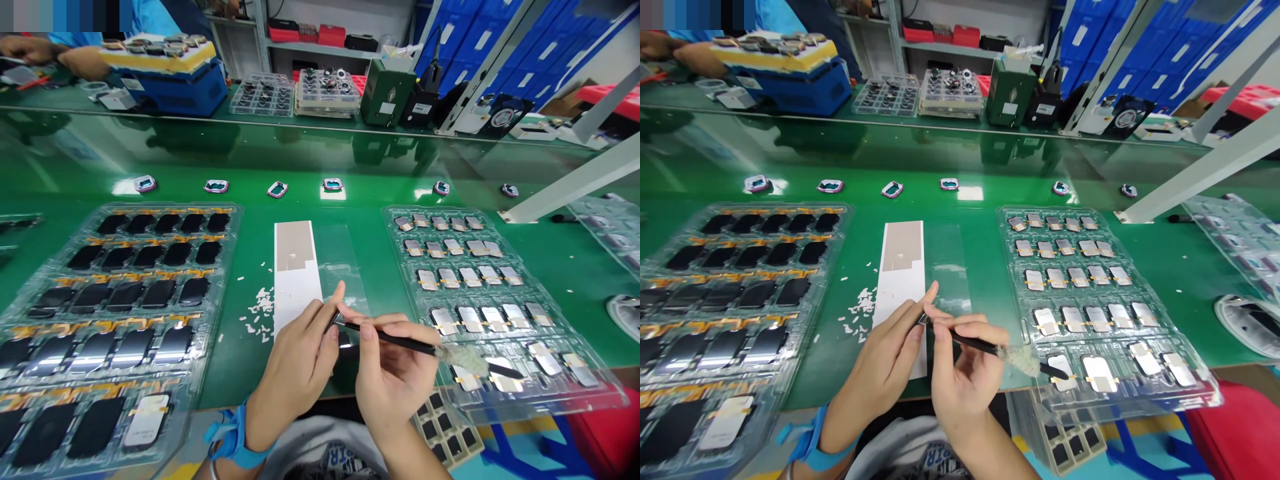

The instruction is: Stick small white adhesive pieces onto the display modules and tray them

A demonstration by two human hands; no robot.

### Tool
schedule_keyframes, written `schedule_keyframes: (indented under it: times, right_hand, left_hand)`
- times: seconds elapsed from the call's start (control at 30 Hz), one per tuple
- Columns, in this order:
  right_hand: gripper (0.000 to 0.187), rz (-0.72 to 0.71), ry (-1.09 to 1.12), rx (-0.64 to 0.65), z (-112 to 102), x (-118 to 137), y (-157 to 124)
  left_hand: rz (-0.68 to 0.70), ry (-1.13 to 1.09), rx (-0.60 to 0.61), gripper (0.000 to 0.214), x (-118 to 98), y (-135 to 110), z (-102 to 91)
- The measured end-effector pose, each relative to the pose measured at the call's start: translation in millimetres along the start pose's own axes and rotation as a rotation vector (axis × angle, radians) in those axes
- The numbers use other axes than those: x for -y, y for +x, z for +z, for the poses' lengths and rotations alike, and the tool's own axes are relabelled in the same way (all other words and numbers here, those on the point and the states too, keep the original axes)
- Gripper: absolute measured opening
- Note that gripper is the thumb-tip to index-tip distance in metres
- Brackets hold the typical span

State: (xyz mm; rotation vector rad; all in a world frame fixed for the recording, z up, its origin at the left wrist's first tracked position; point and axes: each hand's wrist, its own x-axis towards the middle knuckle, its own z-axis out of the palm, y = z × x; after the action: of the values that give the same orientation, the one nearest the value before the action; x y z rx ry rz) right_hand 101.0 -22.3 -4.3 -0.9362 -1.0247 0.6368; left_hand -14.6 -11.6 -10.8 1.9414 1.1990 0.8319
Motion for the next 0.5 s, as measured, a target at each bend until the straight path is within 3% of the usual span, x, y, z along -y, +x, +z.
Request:
schedule_keyframes:
  times: [0.33,0.5]
  right_hand:
    - [0.019,-0.049,-0.001,0.065,-3.6,-3.3,-1.1]
    - [0.019,-0.059,0.013,0.037,-3.6,-3.9,-0.6]
  left_hand:
    - [-0.030,-0.020,0.031,0.055,-0.8,-0.2,0.0]
    - [-0.023,-0.059,0.035,0.057,0.3,-2.3,0.3]
